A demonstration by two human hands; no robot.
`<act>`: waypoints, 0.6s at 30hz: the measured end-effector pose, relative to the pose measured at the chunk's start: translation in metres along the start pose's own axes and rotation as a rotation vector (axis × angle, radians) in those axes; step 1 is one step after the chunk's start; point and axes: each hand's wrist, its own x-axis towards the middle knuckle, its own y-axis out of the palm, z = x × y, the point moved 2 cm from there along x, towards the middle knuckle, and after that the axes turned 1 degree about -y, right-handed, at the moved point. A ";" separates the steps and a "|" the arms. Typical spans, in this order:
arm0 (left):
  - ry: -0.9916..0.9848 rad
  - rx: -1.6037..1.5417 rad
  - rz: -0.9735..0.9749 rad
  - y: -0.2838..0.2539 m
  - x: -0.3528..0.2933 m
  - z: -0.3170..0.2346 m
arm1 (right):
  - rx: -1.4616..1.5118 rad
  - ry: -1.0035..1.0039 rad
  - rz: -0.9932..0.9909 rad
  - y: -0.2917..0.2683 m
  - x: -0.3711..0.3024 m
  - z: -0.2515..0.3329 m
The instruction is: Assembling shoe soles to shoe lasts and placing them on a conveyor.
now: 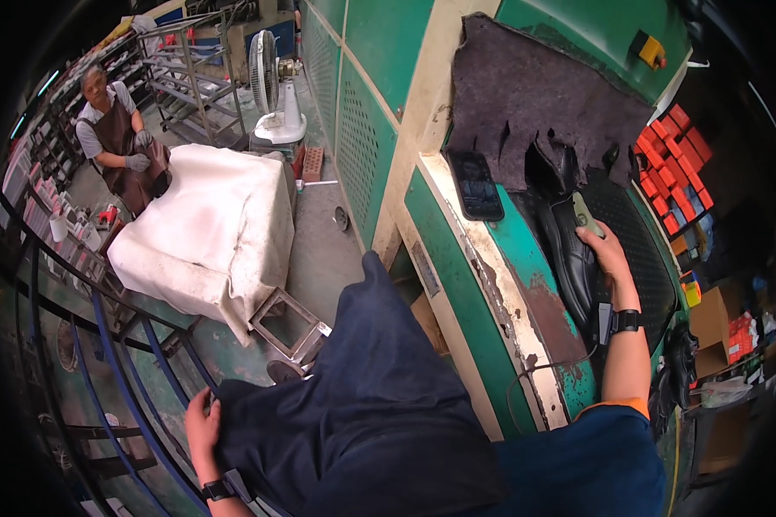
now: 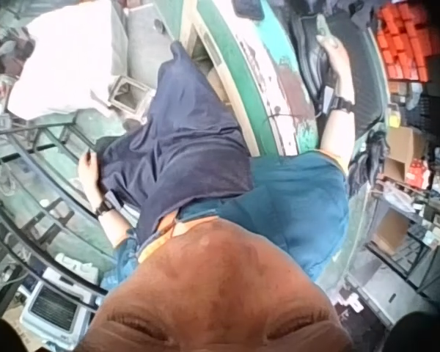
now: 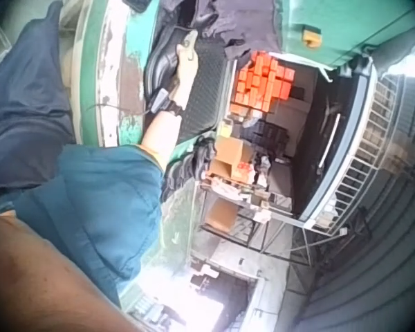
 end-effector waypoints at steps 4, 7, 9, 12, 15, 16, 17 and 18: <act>0.290 -0.297 -0.124 0.004 0.013 -0.081 | 0.253 0.161 0.016 0.012 -0.009 0.004; 0.584 -0.389 -0.075 0.015 0.018 -0.155 | 0.266 0.152 0.001 0.001 -0.016 0.001; 0.711 -0.549 0.122 0.025 0.015 -0.200 | 0.358 0.166 -0.091 -0.010 -0.023 0.005; 0.641 -1.002 0.597 0.035 -0.004 -0.246 | 1.237 0.225 0.119 0.024 -0.058 0.077; 0.594 -1.278 0.896 0.029 -0.030 -0.289 | 1.162 -0.189 0.137 0.089 -0.119 0.156; 0.555 -1.415 1.042 0.028 -0.034 -0.295 | 1.342 -0.114 0.280 0.112 -0.140 0.173; 0.550 -1.409 1.036 0.028 -0.036 -0.294 | 1.418 -0.257 0.589 0.133 -0.135 0.176; 0.570 -1.487 1.128 0.031 -0.040 -0.294 | 1.357 -0.091 0.523 0.146 -0.121 0.167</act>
